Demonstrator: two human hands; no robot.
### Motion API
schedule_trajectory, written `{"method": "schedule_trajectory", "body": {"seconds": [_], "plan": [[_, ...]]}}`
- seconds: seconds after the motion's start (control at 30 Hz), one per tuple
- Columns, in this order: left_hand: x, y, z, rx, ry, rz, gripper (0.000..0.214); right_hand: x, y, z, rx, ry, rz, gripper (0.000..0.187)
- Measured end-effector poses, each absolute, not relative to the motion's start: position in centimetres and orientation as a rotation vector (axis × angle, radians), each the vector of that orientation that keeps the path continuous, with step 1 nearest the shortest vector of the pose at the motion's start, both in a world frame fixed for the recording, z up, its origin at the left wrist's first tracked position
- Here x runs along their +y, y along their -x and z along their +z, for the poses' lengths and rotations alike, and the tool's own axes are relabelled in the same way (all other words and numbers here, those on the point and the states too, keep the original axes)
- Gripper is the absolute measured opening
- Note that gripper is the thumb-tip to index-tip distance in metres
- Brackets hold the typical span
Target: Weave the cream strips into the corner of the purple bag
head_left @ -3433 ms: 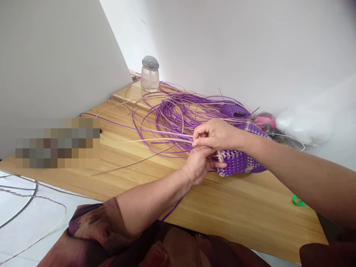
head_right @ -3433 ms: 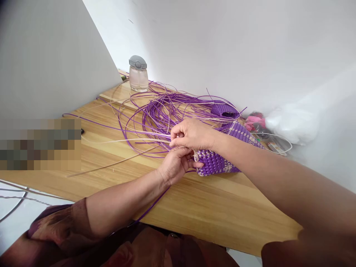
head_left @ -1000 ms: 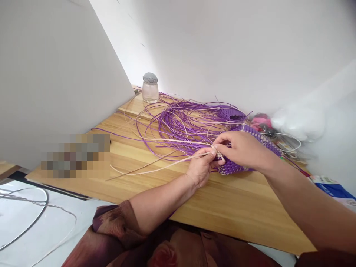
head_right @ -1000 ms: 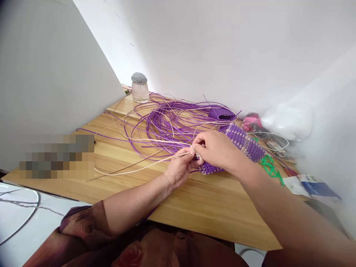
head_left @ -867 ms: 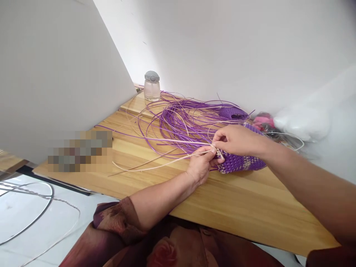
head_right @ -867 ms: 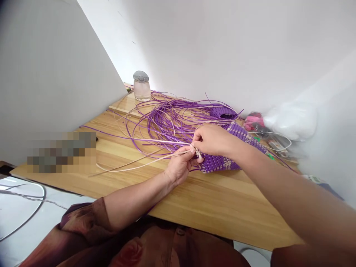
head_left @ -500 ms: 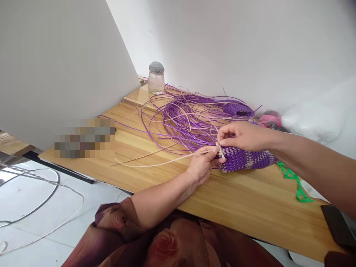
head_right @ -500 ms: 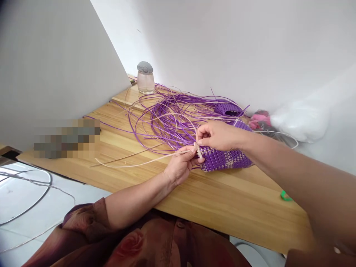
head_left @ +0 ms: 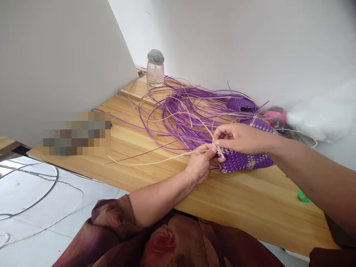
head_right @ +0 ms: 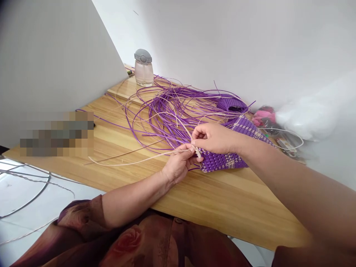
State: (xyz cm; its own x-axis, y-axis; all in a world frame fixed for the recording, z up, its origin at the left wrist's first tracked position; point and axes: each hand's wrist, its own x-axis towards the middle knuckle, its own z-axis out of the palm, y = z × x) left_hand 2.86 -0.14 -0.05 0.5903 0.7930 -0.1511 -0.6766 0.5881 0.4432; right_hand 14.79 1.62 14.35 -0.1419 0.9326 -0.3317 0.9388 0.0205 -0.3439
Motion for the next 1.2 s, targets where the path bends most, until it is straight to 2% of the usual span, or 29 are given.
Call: {"method": "schedule_trajectory", "body": {"seconds": [0.27,0.63,0.8,0.9,1.07,1.2], "plan": [[-0.5,-2.9,-0.1,0.385,-0.368,0.872,0.03,1.1,-14.5,13.3,2.221,-2.159,-0.772,0.014],[-0.8,-2.5,0.3,0.367,-0.281,0.865,0.023,1.2,-15.1,13.4,2.202,-2.175,-0.842,0.013],[-1.0,-2.4,0.2,0.331,-0.299,0.88,0.039,1.2,-15.5,13.3,2.205,-2.159,-0.955,0.014],[-1.0,-2.4,0.1,0.343,-0.31,0.897,0.049,1.2,-15.5,13.2,2.194,-2.161,-1.008,0.017],[-0.9,-2.5,0.0,0.382,-0.312,0.881,0.048,1.0,-15.2,12.9,2.179,-2.221,-1.032,0.026],[-0.6,-2.6,0.1,0.378,-0.306,0.886,0.046,-0.9,-15.3,12.6,2.347,-2.29,-0.759,0.046]]}}
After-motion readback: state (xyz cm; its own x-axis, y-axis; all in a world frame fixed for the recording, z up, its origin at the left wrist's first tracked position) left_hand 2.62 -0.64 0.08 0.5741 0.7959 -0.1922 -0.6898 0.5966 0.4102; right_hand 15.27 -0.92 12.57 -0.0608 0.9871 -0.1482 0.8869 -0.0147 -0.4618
